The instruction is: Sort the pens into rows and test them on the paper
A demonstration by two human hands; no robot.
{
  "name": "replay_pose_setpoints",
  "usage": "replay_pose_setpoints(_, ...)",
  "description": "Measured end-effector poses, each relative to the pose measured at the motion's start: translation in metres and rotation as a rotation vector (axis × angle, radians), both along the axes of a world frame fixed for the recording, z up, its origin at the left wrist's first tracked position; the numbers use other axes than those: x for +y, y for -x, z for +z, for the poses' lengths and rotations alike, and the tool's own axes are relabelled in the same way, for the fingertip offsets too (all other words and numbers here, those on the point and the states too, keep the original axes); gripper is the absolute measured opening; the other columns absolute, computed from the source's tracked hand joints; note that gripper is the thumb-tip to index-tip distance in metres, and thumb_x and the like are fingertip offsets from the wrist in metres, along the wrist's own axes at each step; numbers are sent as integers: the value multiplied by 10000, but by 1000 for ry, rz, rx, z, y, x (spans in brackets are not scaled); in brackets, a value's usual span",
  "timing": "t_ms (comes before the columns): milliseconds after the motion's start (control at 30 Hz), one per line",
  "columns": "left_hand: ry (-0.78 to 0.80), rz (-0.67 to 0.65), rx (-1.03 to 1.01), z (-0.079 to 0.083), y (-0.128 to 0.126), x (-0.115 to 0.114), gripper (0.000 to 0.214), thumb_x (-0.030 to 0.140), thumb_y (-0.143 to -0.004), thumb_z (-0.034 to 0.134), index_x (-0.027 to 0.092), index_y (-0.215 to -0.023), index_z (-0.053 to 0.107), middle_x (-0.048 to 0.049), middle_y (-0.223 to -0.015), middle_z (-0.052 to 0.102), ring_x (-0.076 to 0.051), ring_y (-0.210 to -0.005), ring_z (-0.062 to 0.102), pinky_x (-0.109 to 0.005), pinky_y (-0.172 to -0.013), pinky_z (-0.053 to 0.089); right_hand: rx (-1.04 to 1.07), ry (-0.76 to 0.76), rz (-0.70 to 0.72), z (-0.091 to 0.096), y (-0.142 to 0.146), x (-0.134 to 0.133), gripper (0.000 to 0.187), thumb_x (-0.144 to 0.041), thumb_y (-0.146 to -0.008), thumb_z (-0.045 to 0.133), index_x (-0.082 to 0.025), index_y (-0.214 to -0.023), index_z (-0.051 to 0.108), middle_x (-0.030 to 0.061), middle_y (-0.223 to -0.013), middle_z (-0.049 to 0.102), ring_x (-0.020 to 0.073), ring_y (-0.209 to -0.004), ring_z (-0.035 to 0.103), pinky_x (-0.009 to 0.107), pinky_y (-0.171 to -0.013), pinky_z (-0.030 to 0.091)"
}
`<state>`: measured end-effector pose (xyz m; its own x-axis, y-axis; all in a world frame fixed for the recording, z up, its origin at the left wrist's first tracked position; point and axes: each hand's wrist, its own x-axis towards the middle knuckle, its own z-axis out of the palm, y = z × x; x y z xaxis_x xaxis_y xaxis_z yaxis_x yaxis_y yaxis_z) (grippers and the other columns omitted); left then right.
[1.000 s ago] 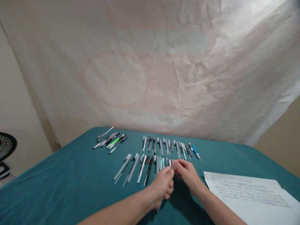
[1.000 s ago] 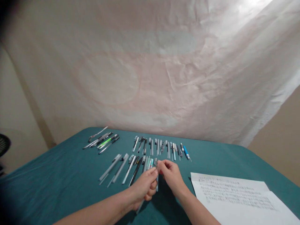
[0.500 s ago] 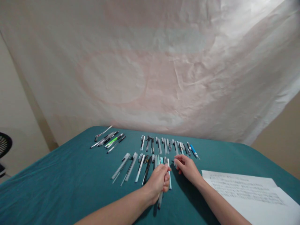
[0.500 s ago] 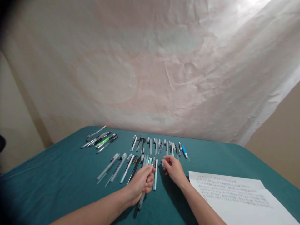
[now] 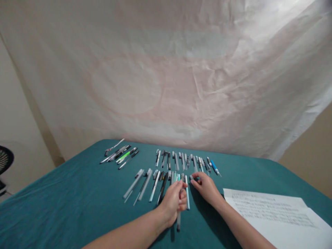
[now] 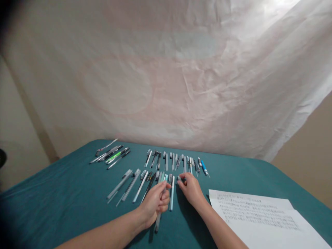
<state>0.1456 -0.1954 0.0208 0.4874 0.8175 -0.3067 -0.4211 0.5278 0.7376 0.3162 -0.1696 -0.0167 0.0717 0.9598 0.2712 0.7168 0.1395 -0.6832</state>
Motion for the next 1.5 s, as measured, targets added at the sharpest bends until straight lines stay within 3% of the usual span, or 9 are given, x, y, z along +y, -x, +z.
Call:
replay_pose_setpoints(167,-24,40,-53,-3,0,3,199,335,-816,465,139,-831,493,74,-511,347,-15,-375,233,-145,-380,101,-144,-45,-24,-3,4,-2,210,-253,-726,497,-167,-887,600,60,-841,597,157,-631,557,268,-631,433)
replay_pose_setpoints(400,-45,50,-90,0,-2,2,162,246,-832,458,119,-891,540,20,-611,465,-56,-502,455,-164,-483,323,-175,-81,-35,-1,10,-7,192,-283,-778,467,-179,-883,590,67,-844,579,186,-736,561,270,-682,414)
replay_pose_setpoints(600,-138,57,-129,7,-1,2,194,293,-839,461,140,-951,504,-14,-670,566,-116,-647,576,-214,-617,402,41,-93,-9,19,18,-17,325,-417,-837,395,-170,-757,591,41,-685,580,159,-584,518,259,-584,388)
replay_pose_setpoints(800,-260,324,-136,18,15,32,117,255,-843,462,177,-927,438,-50,-819,651,-165,-865,614,-298,-816,409,429,163,179,37,42,-31,528,-537,-850,273,-145,-664,572,12,-539,549,117,-427,473,226,-447,350)
replay_pose_setpoints(967,-355,436,-131,20,27,46,81,258,-863,427,184,-894,418,-65,-875,662,-158,-918,608,-339,-894,386,494,177,216,37,49,-34,492,-543,-839,311,-141,-713,566,15,-585,569,105,-430,468,213,-427,341)
replay_pose_setpoints(1167,-357,416,-165,14,26,43,95,259,-856,454,186,-893,407,-69,-908,656,-161,-947,603,-356,-921,388,451,153,224,34,47,-32,438,-530,-830,360,-155,-690,539,-6,-573,535,93,-431,456,201,-424,333)
replay_pose_setpoints(1367,-280,225,-175,9,21,35,141,257,-827,510,170,-920,451,-98,-974,632,-205,-951,602,-357,-835,456,492,132,211,37,45,-33,404,-504,-843,352,-173,-694,528,-24,-536,501,90,-425,428,195,-415,315)
replay_pose_setpoints(1500,-273,213,-185,8,19,33,153,243,-805,548,162,-910,470,-89,-943,638,-200,-941,605,-331,-822,467,476,108,210,39,44,-35,392,-499,-847,344,-181,-695,517,-32,-513,476,92,-418,407,198,-411,309)
